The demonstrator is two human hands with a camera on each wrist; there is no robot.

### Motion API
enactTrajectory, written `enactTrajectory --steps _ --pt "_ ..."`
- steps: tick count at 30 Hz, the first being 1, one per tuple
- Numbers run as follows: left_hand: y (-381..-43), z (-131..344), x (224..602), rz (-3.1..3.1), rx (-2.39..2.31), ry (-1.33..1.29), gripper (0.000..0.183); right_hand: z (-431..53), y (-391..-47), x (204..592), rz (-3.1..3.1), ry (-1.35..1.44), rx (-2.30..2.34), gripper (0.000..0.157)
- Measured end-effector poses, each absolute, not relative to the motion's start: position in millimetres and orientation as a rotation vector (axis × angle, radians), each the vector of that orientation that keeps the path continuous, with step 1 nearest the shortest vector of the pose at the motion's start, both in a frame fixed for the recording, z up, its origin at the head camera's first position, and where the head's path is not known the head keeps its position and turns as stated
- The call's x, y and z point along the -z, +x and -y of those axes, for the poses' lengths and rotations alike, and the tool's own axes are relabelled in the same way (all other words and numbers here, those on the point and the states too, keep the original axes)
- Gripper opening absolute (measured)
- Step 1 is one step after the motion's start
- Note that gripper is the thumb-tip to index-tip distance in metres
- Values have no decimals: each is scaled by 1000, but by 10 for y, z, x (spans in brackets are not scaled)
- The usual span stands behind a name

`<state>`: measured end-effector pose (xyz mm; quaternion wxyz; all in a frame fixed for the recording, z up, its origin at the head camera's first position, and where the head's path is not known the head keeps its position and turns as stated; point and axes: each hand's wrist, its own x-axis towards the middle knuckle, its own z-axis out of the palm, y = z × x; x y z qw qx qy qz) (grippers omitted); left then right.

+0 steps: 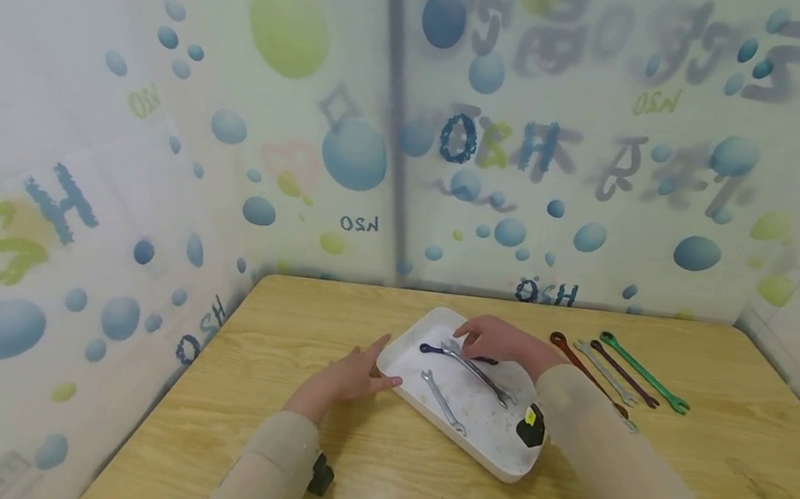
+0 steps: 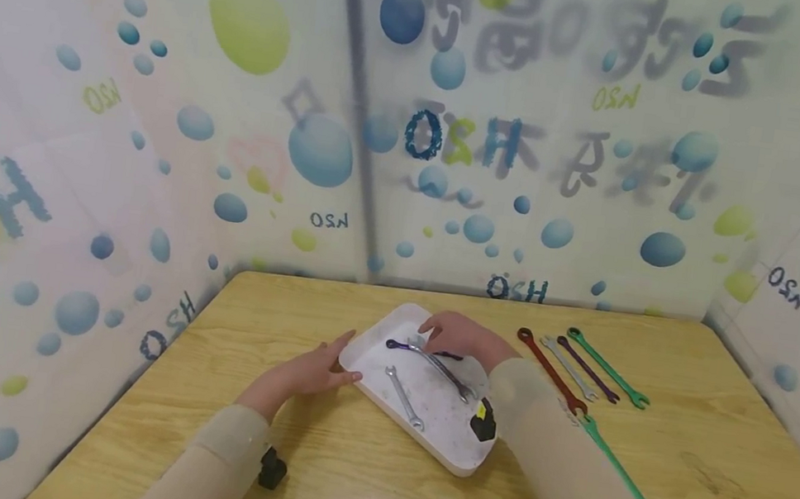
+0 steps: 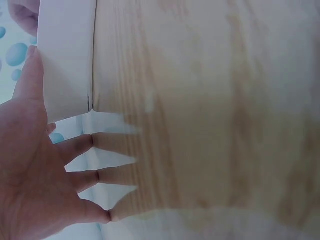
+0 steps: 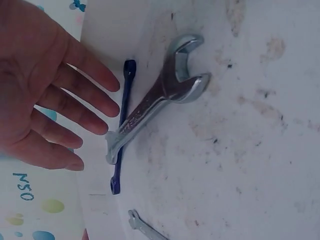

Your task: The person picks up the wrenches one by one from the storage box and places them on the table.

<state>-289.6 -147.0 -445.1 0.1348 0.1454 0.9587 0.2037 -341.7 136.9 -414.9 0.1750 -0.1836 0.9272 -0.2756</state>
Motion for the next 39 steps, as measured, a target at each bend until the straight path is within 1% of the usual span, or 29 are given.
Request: enactTrajectory --steps 6,13,17,28,32,39 --pt "-2877 1442 4447 -2785 -590 400 91 -1367 -3411 4223 -2615 -468 802 35" --pt "-2870 1447 4416 -2788 -551 427 86 -1305 -3456 4333 -2664 -444 769 45" --pt "-2864 1449 4401 -2785 -538 441 83 -1264 -3475 4371 -2711 -468 735 46" --pt "-2872 1441 4404 -2792 -517 470 82 -1170 -3477 4430 -2706 -530 678 20" --pt "-2884 1437 4421 -2794 -512 469 81 -1152 -3491 4477 -2698 -545 677 15" --pt "-2879 1437 4422 -2792 -525 459 80 -1123 -3482 4451 -2673 -555 683 14"
